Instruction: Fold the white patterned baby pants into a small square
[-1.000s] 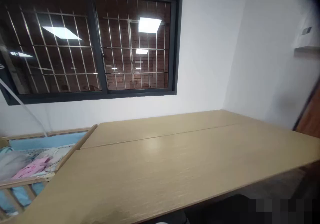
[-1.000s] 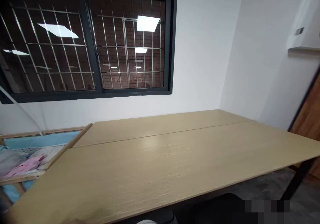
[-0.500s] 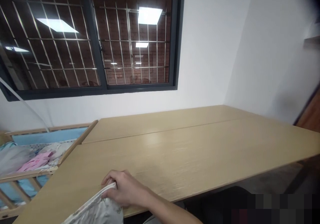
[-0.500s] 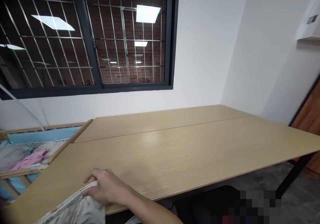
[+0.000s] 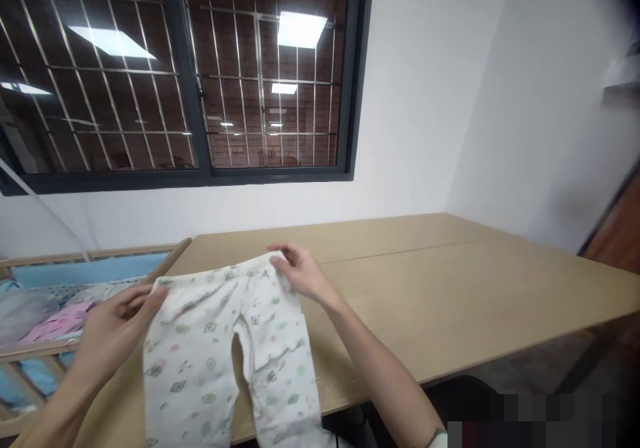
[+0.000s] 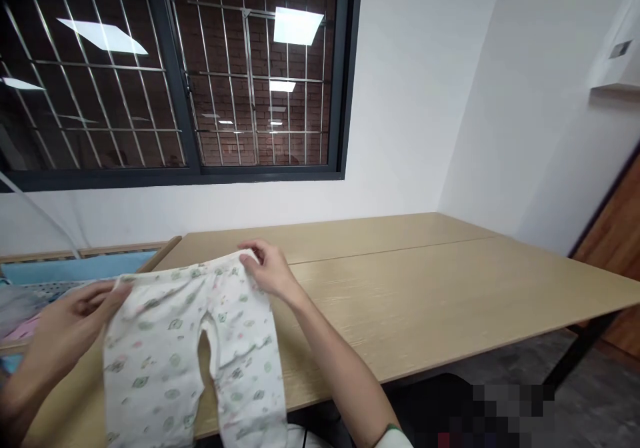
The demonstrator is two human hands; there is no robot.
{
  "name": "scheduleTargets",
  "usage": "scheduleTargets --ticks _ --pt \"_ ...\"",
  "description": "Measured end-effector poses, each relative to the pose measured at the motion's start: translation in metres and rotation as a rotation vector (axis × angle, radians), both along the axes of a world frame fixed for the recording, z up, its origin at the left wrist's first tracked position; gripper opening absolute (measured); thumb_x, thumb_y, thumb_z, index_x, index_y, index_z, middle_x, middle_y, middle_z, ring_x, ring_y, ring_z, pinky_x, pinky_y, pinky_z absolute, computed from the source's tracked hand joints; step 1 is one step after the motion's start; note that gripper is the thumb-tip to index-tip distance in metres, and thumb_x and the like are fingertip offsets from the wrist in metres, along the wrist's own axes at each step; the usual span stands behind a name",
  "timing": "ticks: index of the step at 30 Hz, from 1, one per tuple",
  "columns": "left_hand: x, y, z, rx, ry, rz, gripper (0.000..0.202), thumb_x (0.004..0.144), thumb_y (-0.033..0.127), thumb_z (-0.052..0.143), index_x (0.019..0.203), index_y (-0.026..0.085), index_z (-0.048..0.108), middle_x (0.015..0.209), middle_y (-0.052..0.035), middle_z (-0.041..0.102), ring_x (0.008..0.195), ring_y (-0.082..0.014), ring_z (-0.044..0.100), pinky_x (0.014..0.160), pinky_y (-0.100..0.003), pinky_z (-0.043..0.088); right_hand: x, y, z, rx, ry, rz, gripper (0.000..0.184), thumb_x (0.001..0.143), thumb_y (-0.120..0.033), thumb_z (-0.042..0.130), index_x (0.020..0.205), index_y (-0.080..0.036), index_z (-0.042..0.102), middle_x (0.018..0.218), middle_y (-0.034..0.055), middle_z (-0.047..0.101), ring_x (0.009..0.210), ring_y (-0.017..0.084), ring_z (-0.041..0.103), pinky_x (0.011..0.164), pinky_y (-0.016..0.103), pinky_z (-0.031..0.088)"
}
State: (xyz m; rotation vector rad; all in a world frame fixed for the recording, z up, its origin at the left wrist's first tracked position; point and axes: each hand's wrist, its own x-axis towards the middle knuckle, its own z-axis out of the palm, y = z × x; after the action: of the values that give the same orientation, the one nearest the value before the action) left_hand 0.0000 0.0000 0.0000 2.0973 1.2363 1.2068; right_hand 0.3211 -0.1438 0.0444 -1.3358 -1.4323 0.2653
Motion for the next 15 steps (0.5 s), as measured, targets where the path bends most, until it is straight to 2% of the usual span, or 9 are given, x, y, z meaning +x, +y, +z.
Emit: scheduleTargets --ticks 2,4,6,8,10,12,15 --pt "0.04 0.013 0.009 -0.085 -0.038 -0.154 0.059 0.081 0.07 0.061 0.104 0.015 0.069 0.092 -0.002 0.077 0.085 -0.0216 0.068 0.068 -0.023 0.051 0.029 0.014 -0.002 -0.01 0.048 -0.028 0.032 0.091 -0.03 0.059 0.119 -0.014 0.064 0.094 0.0047 0.067 0.088 0.015 0.064 0.076 0.024 0.05" --pt "0.077 0.028 0.002 -0.115 0.026 -0.278 0.059 0.084 0.069 0.057 0.098 0.013 0.07 0.09 -0.0059 0.076 0.084 -0.0226 0.067 0.067 -0.024 0.05 0.057 0.028 -0.015 -0.068 0.053 -0.052 0.033 0.089 -0.029 0.062 0.119 -0.014 0.063 0.098 0.0058 0.067 0.087 0.015 0.064 0.076 0.025 0.051" --pt "0.108 0.042 -0.019 -0.12 0.161 -0.372 0.058 0.09 0.065 0.045 0.095 0.012 0.069 0.089 -0.0091 0.075 0.083 -0.0244 0.068 0.068 -0.027 0.051 0.082 0.04 -0.038 -0.181 0.019 -0.122 0.034 0.089 -0.027 0.062 0.119 -0.013 0.063 0.102 0.0084 0.068 0.088 0.016 0.065 0.078 0.027 0.052" --pt "0.131 0.052 -0.047 -0.057 0.357 -0.296 0.055 0.094 0.057 0.037 0.102 0.012 0.068 0.095 -0.012 0.075 0.088 -0.0273 0.07 0.075 -0.032 0.053 0.101 0.046 -0.066 -0.305 -0.077 -0.233 0.038 0.088 -0.022 0.061 0.124 -0.01 0.06 0.113 0.0142 0.066 0.095 0.02 0.065 0.085 0.031 0.052" --pt "0.148 0.056 -0.075 -0.015 0.449 -0.233 0.052 0.093 0.048 0.038 0.116 0.009 0.065 0.11 -0.018 0.072 0.105 -0.0322 0.068 0.088 -0.039 0.051 0.113 0.046 -0.094 -0.37 -0.247 -0.283 0.044 0.087 -0.017 0.059 0.13 -0.007 0.057 0.129 0.0215 0.06 0.111 0.025 0.062 0.097 0.035 0.048" --pt "0.158 0.053 -0.099 0.015 0.494 -0.247 0.054 0.092 0.042 0.039 0.128 0.007 0.059 0.128 -0.0213 0.065 0.123 -0.0333 0.059 0.103 -0.042 0.045 0.118 0.041 -0.117 -0.386 -0.405 -0.222 0.042 0.089 -0.015 0.055 0.129 -0.005 0.058 0.135 0.0245 0.056 0.121 0.029 0.057 0.104 0.038 0.043" --pt "0.164 0.041 -0.126 0.036 0.586 -0.347 0.056 0.095 0.043 0.035 0.136 0.01 0.054 0.141 -0.0174 0.058 0.133 -0.0288 0.053 0.112 -0.039 0.039 0.117 0.032 -0.139 -0.41 -0.507 -0.036 0.029 0.092 -0.014 0.047 0.113 -0.011 0.067 0.12 0.0173 0.067 0.113 0.025 0.063 0.099 0.034 0.046"
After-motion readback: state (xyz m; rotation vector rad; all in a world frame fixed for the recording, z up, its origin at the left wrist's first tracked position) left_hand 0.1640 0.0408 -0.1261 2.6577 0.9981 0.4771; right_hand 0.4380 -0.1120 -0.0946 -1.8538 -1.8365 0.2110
